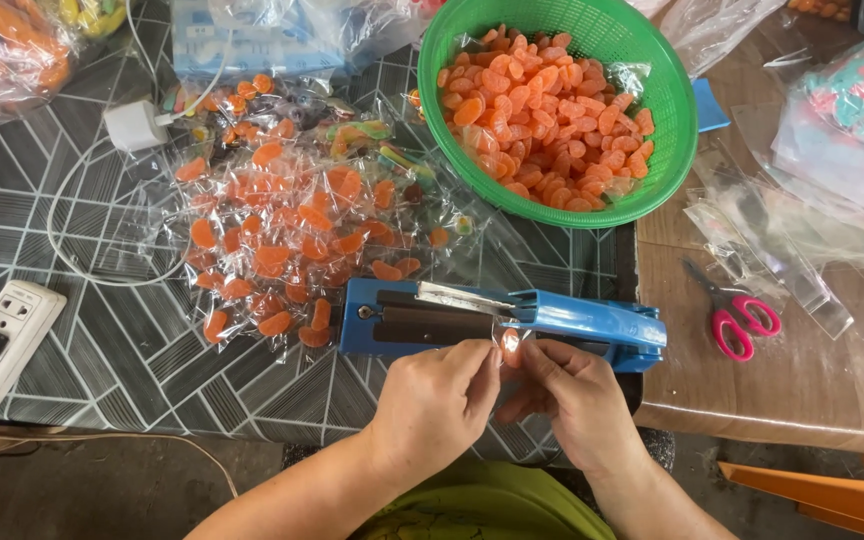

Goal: The person is individually packaging orange candies into small plastic bags and sealing them using a blue manual tape sealer.

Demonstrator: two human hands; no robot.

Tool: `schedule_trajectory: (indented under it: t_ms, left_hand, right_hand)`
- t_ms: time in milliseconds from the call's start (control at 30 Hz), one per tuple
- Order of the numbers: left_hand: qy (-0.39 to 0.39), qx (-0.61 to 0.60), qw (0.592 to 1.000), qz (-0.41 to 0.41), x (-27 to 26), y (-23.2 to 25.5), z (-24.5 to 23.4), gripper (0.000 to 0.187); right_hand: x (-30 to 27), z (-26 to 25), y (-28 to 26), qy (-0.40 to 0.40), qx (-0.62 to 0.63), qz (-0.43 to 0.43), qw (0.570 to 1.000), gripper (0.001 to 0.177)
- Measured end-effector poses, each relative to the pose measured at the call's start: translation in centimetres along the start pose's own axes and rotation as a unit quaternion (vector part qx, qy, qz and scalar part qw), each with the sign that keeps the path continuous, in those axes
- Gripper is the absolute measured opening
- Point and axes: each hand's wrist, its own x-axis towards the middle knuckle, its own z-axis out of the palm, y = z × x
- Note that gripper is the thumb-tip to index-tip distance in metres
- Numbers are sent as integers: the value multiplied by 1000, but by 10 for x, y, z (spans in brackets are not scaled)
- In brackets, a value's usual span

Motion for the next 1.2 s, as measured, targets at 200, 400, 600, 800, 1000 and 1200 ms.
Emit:
schedule_trajectory:
  t_ms: [200, 400, 600, 800, 1000, 1200]
  left_hand:
    - [-104, -205, 948, -220, 3, 0, -11, 28]
    - [-135, -256, 897, -335, -2, -2, -14, 27]
    - [-144, -256, 881, -370, -3, 3, -12, 30]
    - [-146, -236, 882, -380, -10, 1, -8, 32]
    - [-157, -221, 880, -389, -9, 0, -8, 34]
    - [-149, -231, 883, -382, -14, -6, -2, 34]
  right_hand:
    - [-10, 6, -13, -3, -10, 40, 999, 38]
    - [-40, -13, -9, 109, -431, -221, 868, 29]
    - [-29, -15, -93, 152, -496, -578, 630, 10]
    - [32, 21, -122, -105, -508, -299, 801, 40]
    - [41, 34, -111, -89, -543, -209, 808, 47]
    - [44, 41, -109, -102, -565, -177, 800, 51]
